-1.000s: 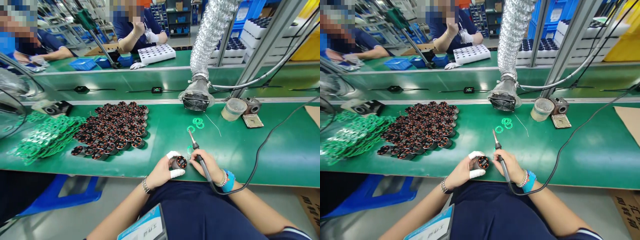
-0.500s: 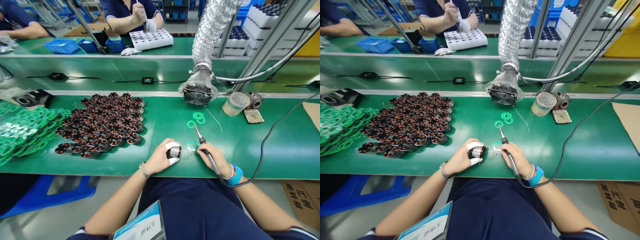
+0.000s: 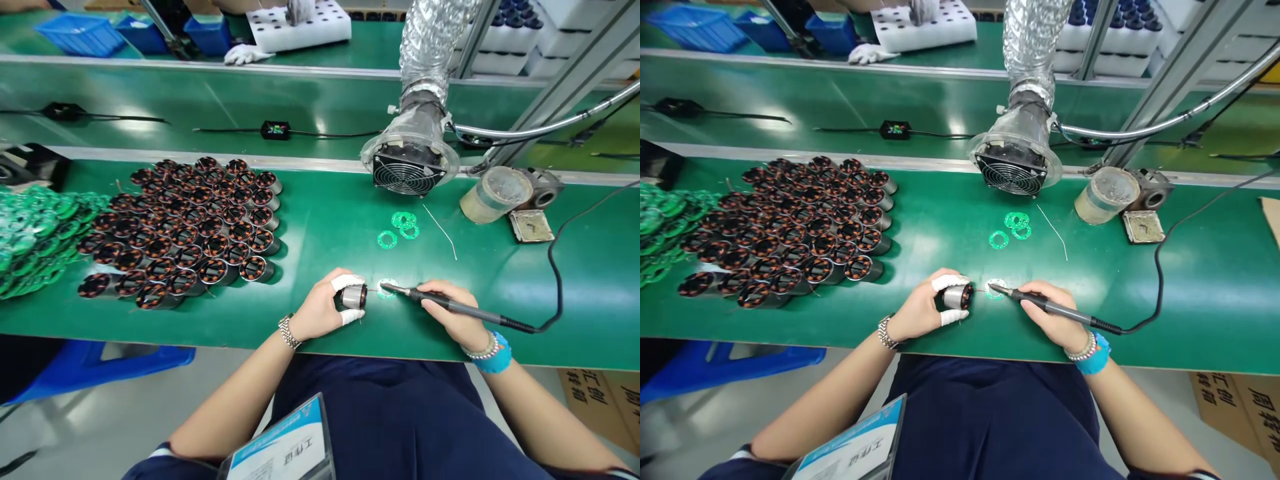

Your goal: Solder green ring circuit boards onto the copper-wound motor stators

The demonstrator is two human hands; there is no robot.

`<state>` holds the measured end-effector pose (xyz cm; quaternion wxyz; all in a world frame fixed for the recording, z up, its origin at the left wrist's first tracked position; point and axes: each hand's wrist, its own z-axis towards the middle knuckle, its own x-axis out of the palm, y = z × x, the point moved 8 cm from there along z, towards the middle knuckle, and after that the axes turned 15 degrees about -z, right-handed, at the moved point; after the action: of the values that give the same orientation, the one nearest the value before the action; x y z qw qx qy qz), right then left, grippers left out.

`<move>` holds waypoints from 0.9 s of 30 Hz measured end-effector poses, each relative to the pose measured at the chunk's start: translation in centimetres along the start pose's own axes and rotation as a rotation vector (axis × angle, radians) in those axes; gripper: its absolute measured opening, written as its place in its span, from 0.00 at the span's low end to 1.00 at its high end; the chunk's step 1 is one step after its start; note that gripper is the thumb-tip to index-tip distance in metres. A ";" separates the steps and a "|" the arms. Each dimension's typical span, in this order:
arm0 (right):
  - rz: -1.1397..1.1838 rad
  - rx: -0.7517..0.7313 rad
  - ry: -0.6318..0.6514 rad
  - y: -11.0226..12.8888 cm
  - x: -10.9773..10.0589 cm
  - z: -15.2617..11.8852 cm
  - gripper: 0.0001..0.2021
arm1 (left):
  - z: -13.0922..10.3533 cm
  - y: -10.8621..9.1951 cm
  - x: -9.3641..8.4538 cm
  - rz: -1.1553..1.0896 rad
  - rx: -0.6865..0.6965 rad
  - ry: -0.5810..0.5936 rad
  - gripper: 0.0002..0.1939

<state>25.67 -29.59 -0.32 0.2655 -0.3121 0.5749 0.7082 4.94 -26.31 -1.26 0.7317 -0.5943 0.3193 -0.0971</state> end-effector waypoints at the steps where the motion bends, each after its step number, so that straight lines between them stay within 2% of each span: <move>1: 0.013 0.006 0.012 -0.2 0.1 0.0 0.05 | 0.0 0.0 0.0 -0.003 0.002 -0.003 0.21; 8: 0.046 -0.025 0.089 0.1 0.5 0.1 0.06 | 0.0 0.1 -0.3 -0.006 0.015 -0.018 0.20; 27: 0.043 -0.027 0.096 0.4 0.4 0.4 0.06 | 0.1 0.2 -0.3 0.004 0.008 -0.030 0.21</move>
<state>25.03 -29.30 -0.27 0.2181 -0.3368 0.5842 0.7055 4.69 -26.05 -1.35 0.7391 -0.5919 0.3093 -0.0881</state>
